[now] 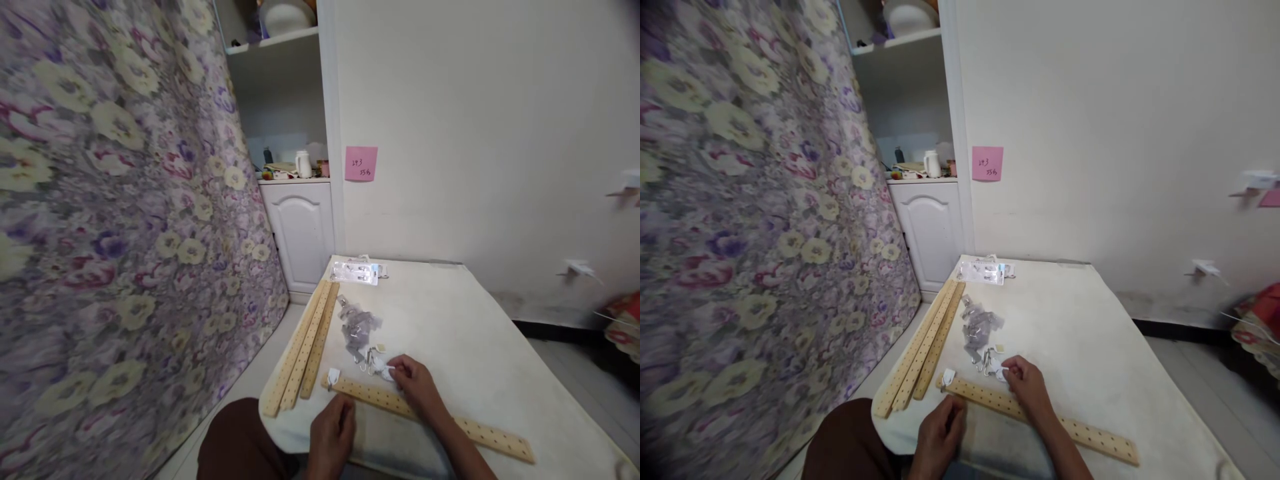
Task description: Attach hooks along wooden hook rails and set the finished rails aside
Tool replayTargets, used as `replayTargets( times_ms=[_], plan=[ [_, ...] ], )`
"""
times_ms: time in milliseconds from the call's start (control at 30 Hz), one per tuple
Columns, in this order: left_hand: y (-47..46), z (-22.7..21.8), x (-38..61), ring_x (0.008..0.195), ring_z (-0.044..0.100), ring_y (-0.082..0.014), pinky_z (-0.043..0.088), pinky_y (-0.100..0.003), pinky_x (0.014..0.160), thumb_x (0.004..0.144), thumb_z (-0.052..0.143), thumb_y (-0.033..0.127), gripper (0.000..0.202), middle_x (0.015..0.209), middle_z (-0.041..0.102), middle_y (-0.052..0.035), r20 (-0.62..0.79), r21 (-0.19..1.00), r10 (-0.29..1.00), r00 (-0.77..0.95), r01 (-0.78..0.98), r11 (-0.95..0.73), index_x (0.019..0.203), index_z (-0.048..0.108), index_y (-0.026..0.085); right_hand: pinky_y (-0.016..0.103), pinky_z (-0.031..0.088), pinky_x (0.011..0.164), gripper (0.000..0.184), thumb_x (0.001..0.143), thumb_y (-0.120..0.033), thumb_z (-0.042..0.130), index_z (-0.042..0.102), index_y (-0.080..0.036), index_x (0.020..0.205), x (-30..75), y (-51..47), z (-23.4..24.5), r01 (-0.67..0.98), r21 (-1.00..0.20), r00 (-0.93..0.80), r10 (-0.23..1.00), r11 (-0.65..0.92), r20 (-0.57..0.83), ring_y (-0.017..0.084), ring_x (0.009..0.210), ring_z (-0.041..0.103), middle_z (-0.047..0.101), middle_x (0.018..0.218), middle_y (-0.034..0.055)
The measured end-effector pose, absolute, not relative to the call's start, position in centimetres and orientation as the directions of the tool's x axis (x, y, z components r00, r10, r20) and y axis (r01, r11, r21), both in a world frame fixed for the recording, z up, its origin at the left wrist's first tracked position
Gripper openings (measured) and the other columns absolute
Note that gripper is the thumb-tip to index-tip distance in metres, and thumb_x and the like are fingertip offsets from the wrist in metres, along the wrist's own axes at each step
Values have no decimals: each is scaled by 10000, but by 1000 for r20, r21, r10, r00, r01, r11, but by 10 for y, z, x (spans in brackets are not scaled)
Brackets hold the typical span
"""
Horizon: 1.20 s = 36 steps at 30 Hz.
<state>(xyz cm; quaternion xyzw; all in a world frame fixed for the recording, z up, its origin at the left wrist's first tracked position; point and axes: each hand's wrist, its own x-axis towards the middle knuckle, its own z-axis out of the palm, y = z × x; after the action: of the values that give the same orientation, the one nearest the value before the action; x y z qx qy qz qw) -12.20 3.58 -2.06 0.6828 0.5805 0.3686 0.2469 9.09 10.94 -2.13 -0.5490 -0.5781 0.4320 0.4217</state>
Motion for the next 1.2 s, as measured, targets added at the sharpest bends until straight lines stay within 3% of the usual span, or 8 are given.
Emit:
replayTargets(
  times_ms=[167,267,400,600,1200],
  plan=[
    [30,-14,-103,593,505,-127,356,-208,564,844,442,266,151,653,551,26,182,821,981,61,540,-186,765,554,203,231,399,493,270,710,-370,541,633,-155,843,83,103,-18,154,-988,-125,991,-21,-41,121,482,504,564,574,-24],
    [29,-17,-97,603,524,-135,378,-217,577,839,457,281,147,668,573,21,182,838,983,33,517,-172,824,580,202,249,432,536,292,722,-354,516,663,-154,875,80,101,-15,220,-975,-177,984,36,-4,139,526,548,632,648,8],
    [32,-26,-97,626,543,-148,422,-241,607,819,491,288,166,736,588,2,211,847,974,-81,512,-140,919,582,191,290,470,682,301,732,-309,485,703,-157,874,73,105,-12,316,-931,-257,961,181,99,199,737,621,702,812,60],
    [32,-31,-100,703,563,-168,450,-260,659,805,524,256,129,781,594,-20,316,804,946,-71,549,-228,876,614,197,314,465,807,305,742,-257,456,719,-173,872,53,117,-15,356,-899,-358,926,255,121,210,870,634,720,898,67],
    [41,-31,-101,742,623,-186,476,-281,695,839,489,269,145,788,669,-35,293,800,950,-112,573,-179,832,621,208,274,424,862,274,796,-242,462,714,-240,903,31,119,-21,588,-790,-251,968,173,26,181,961,617,709,986,22]
  ],
)
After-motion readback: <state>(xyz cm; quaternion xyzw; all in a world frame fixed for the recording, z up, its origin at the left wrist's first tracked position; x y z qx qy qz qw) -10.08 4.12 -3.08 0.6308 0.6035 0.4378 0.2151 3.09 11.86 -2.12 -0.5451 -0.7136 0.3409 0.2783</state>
